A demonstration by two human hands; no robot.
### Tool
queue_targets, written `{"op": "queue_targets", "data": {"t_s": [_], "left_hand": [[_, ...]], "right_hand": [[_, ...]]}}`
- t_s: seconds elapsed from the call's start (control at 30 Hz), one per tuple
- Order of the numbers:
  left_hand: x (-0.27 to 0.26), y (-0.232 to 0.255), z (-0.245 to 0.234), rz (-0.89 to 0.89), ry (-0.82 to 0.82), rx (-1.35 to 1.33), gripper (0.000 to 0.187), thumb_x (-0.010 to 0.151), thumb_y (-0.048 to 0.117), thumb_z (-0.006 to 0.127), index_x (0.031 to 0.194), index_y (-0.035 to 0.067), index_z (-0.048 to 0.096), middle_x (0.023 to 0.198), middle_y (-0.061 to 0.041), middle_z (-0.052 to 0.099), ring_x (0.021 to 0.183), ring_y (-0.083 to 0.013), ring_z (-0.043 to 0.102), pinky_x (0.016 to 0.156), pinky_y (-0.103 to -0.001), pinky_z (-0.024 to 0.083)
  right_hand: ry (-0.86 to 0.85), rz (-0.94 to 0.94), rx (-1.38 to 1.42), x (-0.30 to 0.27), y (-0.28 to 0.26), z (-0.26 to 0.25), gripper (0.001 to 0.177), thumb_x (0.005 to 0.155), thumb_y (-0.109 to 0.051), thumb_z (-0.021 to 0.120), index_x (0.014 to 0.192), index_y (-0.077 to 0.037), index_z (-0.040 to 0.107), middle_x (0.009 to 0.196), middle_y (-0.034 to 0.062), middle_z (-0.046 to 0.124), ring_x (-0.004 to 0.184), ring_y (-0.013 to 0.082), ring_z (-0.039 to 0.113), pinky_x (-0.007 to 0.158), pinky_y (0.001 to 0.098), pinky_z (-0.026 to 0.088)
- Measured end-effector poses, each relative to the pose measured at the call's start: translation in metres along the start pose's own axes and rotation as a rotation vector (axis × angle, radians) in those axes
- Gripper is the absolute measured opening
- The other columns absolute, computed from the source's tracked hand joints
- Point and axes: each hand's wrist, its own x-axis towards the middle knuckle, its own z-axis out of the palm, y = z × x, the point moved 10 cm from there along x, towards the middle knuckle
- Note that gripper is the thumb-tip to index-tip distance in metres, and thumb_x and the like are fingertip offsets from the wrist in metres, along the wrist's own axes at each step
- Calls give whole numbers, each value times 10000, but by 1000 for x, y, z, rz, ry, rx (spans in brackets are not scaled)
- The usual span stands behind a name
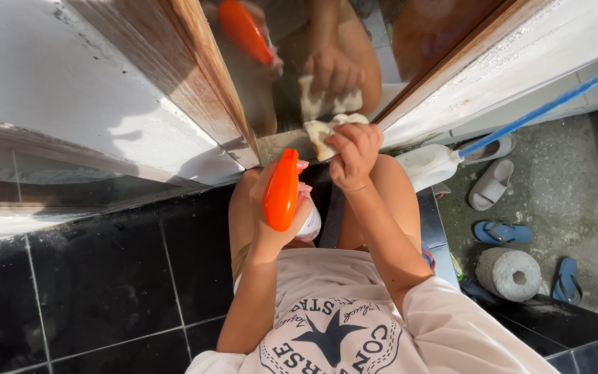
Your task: Cleaning a glass door by spraying it with liquid and wiping it with a cloth
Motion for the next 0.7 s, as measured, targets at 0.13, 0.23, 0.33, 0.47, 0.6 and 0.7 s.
{"op": "queue_targets", "data": {"t_s": [0.13,0.23,0.33,0.47,0.6,0.7], "left_hand": [[-2,-3,16,-10,-25,-24,410,655,-25,687,1055,63,687,892,-55,749,683,-189,756,808,-322,601],[-7,-8,27,-84,-86,94,403,723,-35,614,1103,87,672,1045,0,677,677,-115,680,813,-271,564],[-26,-42,33,-244,-96,189,389,729,27,672,1106,121,681,1046,16,715,740,-173,677,811,-313,551],[-63,-91,40,-536,-79,115,354,717,55,669,1063,107,721,986,6,757,850,-165,716,830,-280,576],[-80,-119,44,-681,-83,163,370,722,103,676,1087,124,729,938,23,782,862,-158,743,844,-290,588],[-83,-129,43,-858,-126,287,244,713,174,644,946,158,715,885,46,778,850,-204,735,817,-335,563]], "right_hand": [[222,-187,-52,108,-6,-52,355,991,-257,450,911,-125,770,990,134,706,886,351,596,814,485,482],[351,-204,-18,164,-16,-79,236,962,-114,439,884,-25,643,991,154,651,874,347,592,816,488,436],[315,-223,-1,172,-15,-79,231,968,-66,432,883,-20,642,990,160,637,906,361,579,835,502,443],[258,-172,-2,153,-8,-72,217,937,-41,442,915,-19,657,1033,159,622,919,371,582,834,497,437],[254,-140,3,141,-4,-69,193,883,16,466,923,-8,653,1047,165,606,928,367,568,837,480,436],[262,-120,19,137,0,-71,235,851,72,453,919,-10,663,1066,147,608,947,368,554,851,477,434]]}}
